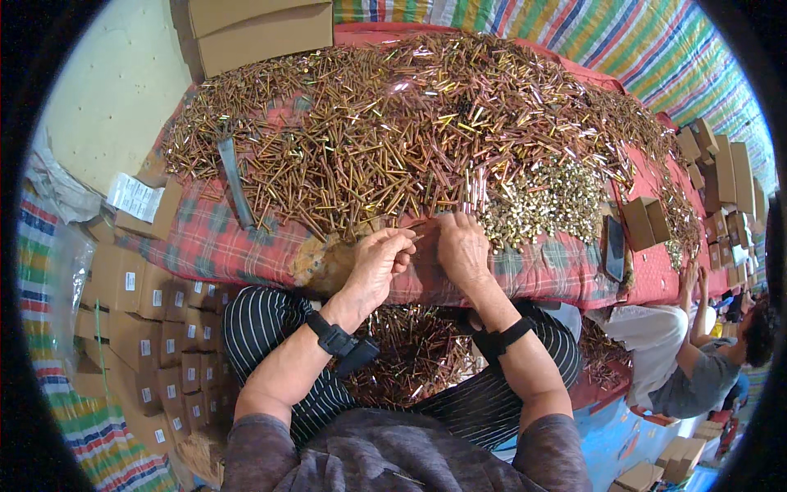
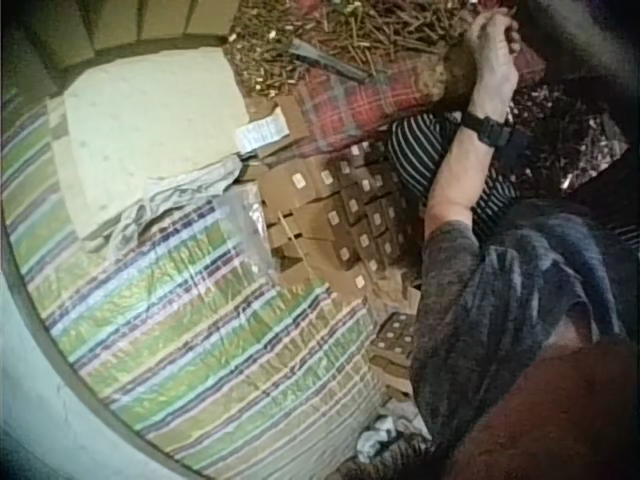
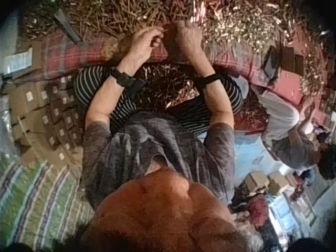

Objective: Sorting and inspecting small copper tubing components on a workbench.

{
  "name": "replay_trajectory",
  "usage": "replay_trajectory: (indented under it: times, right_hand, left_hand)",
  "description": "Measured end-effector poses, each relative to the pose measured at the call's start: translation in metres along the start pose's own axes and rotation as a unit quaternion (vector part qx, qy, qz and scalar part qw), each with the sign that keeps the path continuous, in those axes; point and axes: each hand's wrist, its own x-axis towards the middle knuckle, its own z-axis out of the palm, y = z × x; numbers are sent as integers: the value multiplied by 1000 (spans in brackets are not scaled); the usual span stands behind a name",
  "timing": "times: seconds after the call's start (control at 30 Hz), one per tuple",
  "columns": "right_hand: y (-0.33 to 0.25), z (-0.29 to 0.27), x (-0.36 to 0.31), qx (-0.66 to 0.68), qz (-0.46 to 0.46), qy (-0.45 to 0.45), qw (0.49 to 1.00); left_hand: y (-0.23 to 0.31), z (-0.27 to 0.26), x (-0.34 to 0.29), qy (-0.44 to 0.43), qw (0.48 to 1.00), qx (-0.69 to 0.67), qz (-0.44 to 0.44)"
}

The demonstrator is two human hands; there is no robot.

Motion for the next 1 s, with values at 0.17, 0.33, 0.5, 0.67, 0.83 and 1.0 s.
replay_trajectory:
  times: [0.17,0.33,0.5,0.67,0.83,1.0]
  right_hand:
    - [-8,-29,1,330,168,-35,928]
    - [-19,-43,-10,616,193,-58,761]
    - [-24,-48,-13,539,123,-17,833]
    - [-26,-48,-14,521,119,-2,845]
    - [-27,-52,-13,546,163,-40,821]
    - [-26,-50,-14,596,161,-36,786]
  left_hand:
    - [7,0,-3,-19,999,15,30]
    - [8,-2,-3,-39,999,-9,34]
    - [9,5,-6,-58,998,3,8]
    - [6,2,-4,-73,997,-13,7]
    - [8,2,-6,-89,996,5,10]
    - [6,2,-4,-96,995,-35,12]
